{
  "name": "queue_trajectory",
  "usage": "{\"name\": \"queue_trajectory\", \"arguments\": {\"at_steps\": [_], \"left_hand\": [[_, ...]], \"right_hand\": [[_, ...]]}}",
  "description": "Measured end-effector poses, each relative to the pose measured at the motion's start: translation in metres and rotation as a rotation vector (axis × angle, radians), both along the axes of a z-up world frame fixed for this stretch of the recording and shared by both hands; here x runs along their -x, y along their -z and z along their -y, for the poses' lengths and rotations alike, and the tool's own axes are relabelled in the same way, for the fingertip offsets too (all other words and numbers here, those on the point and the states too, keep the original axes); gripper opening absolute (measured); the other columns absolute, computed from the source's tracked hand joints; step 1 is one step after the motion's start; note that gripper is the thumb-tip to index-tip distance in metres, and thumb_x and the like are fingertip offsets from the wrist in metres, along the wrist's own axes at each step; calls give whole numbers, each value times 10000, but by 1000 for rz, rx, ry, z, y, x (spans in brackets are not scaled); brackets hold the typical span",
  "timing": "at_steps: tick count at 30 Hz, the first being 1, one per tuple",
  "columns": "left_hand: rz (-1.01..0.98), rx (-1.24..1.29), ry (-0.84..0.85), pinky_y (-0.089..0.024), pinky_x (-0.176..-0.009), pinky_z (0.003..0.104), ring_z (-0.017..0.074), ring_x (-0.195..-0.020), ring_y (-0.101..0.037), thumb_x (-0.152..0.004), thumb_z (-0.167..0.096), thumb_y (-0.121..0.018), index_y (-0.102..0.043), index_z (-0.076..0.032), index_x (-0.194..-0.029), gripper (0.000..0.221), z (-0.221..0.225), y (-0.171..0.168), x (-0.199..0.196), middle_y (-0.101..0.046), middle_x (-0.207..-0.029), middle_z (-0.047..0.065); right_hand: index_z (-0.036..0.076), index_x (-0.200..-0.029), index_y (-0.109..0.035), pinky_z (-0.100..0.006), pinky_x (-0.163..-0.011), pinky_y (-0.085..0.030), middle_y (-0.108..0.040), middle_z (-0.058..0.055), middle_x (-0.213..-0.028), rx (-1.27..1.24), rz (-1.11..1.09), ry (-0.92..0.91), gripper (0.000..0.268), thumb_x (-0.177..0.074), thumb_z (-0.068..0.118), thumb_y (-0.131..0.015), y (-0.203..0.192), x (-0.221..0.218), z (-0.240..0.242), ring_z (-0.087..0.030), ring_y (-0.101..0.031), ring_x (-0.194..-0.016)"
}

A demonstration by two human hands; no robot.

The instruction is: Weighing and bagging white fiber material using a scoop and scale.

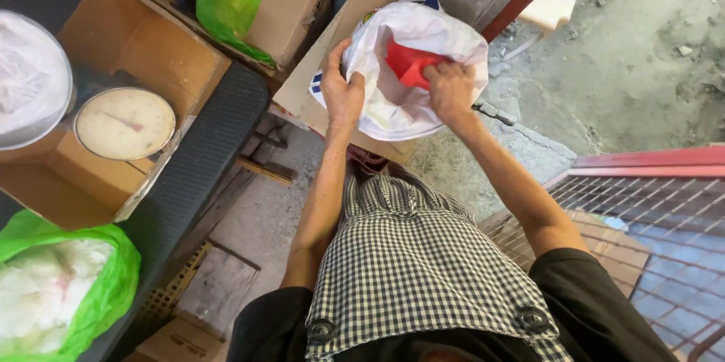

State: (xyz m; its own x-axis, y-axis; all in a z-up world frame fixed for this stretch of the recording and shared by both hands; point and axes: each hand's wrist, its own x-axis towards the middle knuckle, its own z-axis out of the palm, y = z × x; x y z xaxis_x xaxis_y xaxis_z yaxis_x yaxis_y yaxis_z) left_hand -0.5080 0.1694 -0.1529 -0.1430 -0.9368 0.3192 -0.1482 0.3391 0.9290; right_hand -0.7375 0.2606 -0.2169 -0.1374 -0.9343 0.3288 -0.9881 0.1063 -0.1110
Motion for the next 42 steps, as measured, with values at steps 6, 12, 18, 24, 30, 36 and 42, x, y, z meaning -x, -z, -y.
{"name": "queue_trajectory", "arguments": {"at_steps": [6,12,18,24,30,36,42], "left_hand": [[-13,-13,-81,-496,-1084,373,285,-1221,-650,-772,112,-559,-633,-23,-1342,590,11,15,-2,-682,-1295,157],[-287,-246,-36,-538,-988,339,197,-1112,-656,-802,98,-623,-571,-27,-1367,581,3,39,-8,-664,-1253,120],[-234,-254,-181,-480,-1065,350,211,-1220,-606,-1004,-220,-692,-573,-27,-1428,480,-14,84,-32,-638,-1344,118],[238,-517,-672,-510,-979,378,294,-1123,-668,-966,-320,-684,-589,-60,-1398,514,3,196,-59,-661,-1267,187],[229,-437,-711,-543,-869,382,300,-938,-707,-871,-275,-765,-713,-31,-1191,406,10,208,-47,-745,-1051,175],[19,-468,-619,-547,-818,359,226,-864,-702,-910,-245,-765,-704,9,-1089,317,27,220,-34,-761,-974,133],[58,-402,-401,-530,-758,368,225,-791,-651,-903,-141,-714,-676,20,-999,191,26,201,27,-734,-891,138]], "right_hand": [[204,-972,-733,-501,-853,-384,-686,-27,-935,103,-50,-154,179,-820,127,-676,15,0,23,-230,-642,-890],[199,-939,-711,-515,-831,-359,-669,-28,-892,75,25,-451,225,-740,291,-762,20,16,34,-235,-636,-875],[208,-985,-697,-472,-837,-351,-676,-12,-982,109,55,-547,296,-743,315,-830,34,26,29,-209,-636,-926],[192,-971,-701,-471,-846,-350,-690,-15,-982,7,92,-540,333,-710,306,-874,27,26,29,-211,-652,-908],[151,-989,-704,-477,-860,-358,-712,-54,-1016,-59,186,-555,396,-669,305,-879,11,23,30,-262,-665,-943],[181,-1124,-717,-447,-932,-396,-723,-91,-1088,-117,218,-527,291,-837,131,-736,79,19,34,-286,-673,-1031],[160,-1077,-745,-542,-889,-332,-738,-104,-1036,-101,380,-439,237,-852,102,-700,66,4,30,-295,-680,-942]]}}
